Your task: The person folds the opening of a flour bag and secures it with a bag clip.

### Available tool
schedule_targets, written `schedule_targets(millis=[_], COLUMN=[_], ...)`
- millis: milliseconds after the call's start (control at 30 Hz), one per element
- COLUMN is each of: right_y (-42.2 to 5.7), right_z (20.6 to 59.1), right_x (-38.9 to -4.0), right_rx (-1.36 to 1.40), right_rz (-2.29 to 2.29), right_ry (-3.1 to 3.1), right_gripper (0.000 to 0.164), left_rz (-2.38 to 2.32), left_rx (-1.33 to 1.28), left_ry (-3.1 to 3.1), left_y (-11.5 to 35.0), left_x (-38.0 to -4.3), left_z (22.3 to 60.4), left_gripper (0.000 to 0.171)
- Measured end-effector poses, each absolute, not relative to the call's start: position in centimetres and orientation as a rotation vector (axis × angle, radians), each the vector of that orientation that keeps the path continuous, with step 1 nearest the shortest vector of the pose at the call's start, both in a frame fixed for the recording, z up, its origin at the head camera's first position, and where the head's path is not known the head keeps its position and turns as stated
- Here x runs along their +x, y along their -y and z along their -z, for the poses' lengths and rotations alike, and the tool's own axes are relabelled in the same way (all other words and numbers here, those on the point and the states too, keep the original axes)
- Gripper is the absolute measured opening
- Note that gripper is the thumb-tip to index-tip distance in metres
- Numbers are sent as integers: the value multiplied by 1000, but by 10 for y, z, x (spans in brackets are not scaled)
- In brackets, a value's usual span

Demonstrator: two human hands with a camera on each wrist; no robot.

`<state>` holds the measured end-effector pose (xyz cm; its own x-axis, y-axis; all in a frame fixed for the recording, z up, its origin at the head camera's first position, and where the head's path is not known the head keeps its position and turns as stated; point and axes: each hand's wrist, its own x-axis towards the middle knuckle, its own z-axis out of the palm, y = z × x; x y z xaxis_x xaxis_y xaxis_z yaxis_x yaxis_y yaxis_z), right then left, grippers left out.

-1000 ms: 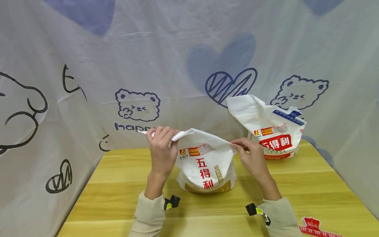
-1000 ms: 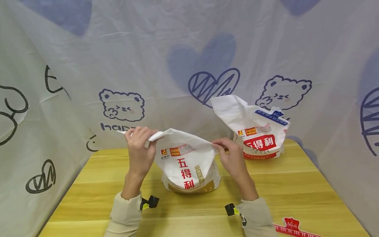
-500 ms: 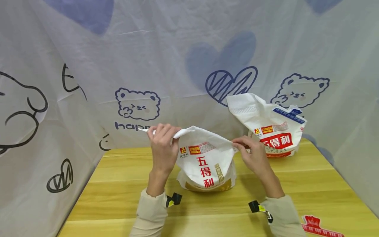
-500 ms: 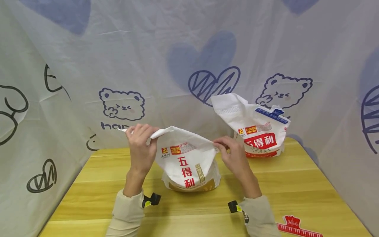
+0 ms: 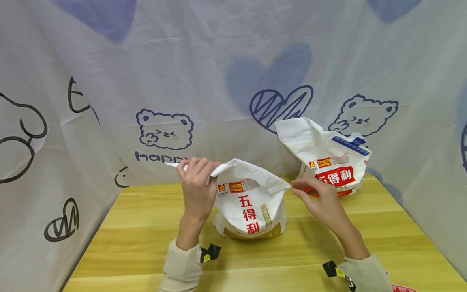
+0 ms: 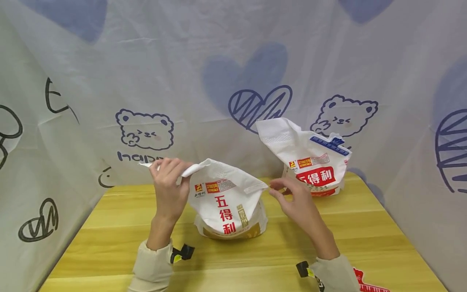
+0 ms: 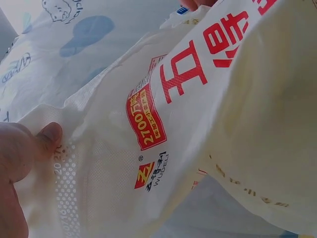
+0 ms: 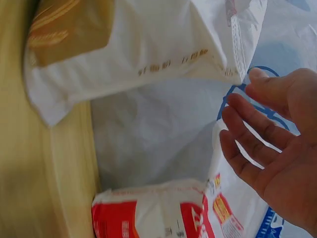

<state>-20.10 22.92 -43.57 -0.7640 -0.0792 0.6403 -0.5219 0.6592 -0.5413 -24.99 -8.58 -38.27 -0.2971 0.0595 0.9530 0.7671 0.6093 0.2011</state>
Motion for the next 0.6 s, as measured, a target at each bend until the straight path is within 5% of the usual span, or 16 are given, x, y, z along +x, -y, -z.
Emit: schedule_targets(millis=[600], right_y=[-261], right_z=[451], right_x=[-174], right_rx=[542], right_rz=[-806], right_ry=[2497], right_gripper=[21], left_rz=[824], left_rx=[-669], left_ry=[1749], left_y=[88], left_x=[-251], left_z=[385], left_gripper=[19])
